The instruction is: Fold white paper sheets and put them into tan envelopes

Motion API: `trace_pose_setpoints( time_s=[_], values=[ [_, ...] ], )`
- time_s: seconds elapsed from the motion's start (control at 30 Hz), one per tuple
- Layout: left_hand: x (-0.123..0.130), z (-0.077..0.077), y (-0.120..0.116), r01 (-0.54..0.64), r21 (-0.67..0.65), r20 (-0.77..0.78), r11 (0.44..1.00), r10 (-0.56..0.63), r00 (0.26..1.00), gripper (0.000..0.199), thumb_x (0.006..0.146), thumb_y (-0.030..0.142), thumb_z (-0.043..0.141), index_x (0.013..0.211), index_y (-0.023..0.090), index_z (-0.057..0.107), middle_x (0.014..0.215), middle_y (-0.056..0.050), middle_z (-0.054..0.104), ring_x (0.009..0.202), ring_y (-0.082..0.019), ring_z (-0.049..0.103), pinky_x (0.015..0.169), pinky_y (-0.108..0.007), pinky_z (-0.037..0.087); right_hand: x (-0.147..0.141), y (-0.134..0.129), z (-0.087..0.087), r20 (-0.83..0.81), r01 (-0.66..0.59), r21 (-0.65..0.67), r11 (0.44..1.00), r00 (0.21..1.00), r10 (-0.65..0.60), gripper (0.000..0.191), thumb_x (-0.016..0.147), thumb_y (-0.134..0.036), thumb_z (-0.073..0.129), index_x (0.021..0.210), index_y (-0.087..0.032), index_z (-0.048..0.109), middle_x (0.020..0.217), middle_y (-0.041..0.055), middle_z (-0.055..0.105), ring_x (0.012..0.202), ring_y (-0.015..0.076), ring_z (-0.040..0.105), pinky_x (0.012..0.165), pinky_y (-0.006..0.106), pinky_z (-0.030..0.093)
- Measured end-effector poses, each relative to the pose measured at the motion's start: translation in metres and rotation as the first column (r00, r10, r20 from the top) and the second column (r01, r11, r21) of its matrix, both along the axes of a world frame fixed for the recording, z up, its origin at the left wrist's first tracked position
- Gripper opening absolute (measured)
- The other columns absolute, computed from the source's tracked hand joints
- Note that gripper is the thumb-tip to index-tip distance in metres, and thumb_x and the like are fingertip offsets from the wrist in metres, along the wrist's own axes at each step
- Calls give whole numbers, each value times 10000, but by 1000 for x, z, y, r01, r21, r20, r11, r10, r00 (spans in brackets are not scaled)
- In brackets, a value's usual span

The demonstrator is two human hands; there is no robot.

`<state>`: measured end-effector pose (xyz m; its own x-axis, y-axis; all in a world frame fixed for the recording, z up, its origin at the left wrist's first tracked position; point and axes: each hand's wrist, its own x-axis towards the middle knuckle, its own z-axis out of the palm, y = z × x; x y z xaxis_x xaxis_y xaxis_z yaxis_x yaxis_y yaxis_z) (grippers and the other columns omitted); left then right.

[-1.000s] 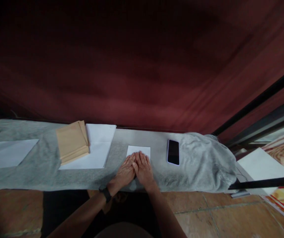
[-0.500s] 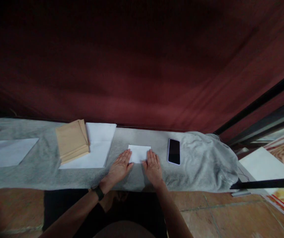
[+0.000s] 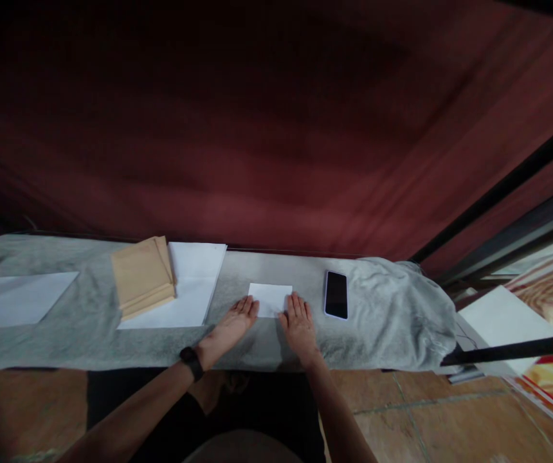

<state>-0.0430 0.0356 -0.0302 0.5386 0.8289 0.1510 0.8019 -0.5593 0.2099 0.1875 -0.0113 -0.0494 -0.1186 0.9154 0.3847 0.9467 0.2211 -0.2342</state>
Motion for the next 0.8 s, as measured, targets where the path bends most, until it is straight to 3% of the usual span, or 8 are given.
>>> trace_pose_setpoints(
  time_s=[0.1, 0.2, 0.3, 0.4, 0.47, 0.57, 0.67, 0.8],
  values=[
    [3, 16, -3, 19, -53, -34, 998, -21, 999, 585, 822, 15, 380, 1342, 186, 584, 1399, -163, 626, 1351, -268, 554, 1154, -511, 409, 1, 0, 2, -87, -10, 7, 1000, 996, 10, 552, 1073, -400, 332, 1525, -99, 431, 1522, 196, 514, 1452, 292, 425, 1160, 538, 387],
    [4, 40, 0, 6, -38, 10, 999, -6, 1000, 422, 897, 80, 392, 1214, 182, 651, 1285, -140, 687, 1262, -254, 606, 1128, -468, 430, 5, -1, 15, -235, -15, 8, 1000, 972, 17, 572, 1067, -450, 313, 1520, -125, 442, 1509, 178, 531, 1432, 277, 455, 1143, 517, 423],
    [2, 65, 12, -34, -127, 230, 991, 62, 971, 258, 972, 225, 439, 1040, 206, 687, 1045, -73, 748, 1020, -217, 688, 946, -355, 525, 12, -1, 38, -414, -57, -18, 998, 909, 44, 548, 1033, -500, 401, 1470, -189, 514, 1461, 134, 587, 1381, 272, 513, 1152, 497, 419],
    [-1, 78, 29, -59, -333, 524, 941, 237, 818, 209, 952, 341, 517, 905, 201, 665, 794, 2, 708, 752, -170, 667, 688, -261, 522, 16, 4, 57, -623, -78, -81, 994, 782, 10, 452, 973, -523, 518, 1277, -222, 666, 1231, 106, 726, 1172, 278, 656, 1027, 445, 515],
    [-1, 78, 39, -111, -406, 592, 907, 353, 724, 217, 930, 361, 540, 833, 192, 635, 715, 25, 662, 667, -152, 630, 603, -237, 484, 13, 11, 60, -711, -72, -110, 991, 703, -28, 403, 952, -535, 534, 1107, -212, 719, 1004, 75, 769, 951, 251, 711, 864, 378, 568],
    [2, 65, 45, -224, -421, 587, 879, 452, 671, 185, 918, 326, 545, 833, 185, 629, 693, 30, 630, 641, -147, 608, 598, -239, 472, 2, 24, 53, -731, -37, -118, 992, 680, -61, 411, 955, -544, 491, 956, -197, 711, 809, 37, 737, 743, 202, 689, 706, 311, 556],
    [7, 49, 44, -336, -402, 547, 852, 518, 658, 178, 911, 268, 565, 1027, 171, 659, 738, 8, 646, 685, -172, 626, 679, -280, 501, -10, 39, 40, -698, 23, -117, 993, 709, -99, 385, 973, -487, 456, 1004, -186, 695, 855, 51, 742, 756, 197, 691, 706, 306, 549],
    [12, 39, 40, -435, -334, 475, 836, 548, 689, 387, 920, 189, 552, 1305, 173, 599, 971, -76, 715, 910, -225, 687, 867, -343, 530, -17, 54, 29, -602, 104, -106, 989, 785, -147, 337, 991, -353, 426, 1076, -162, 690, 1006, 109, 747, 908, 230, 691, 867, 382, 543]
  ],
)
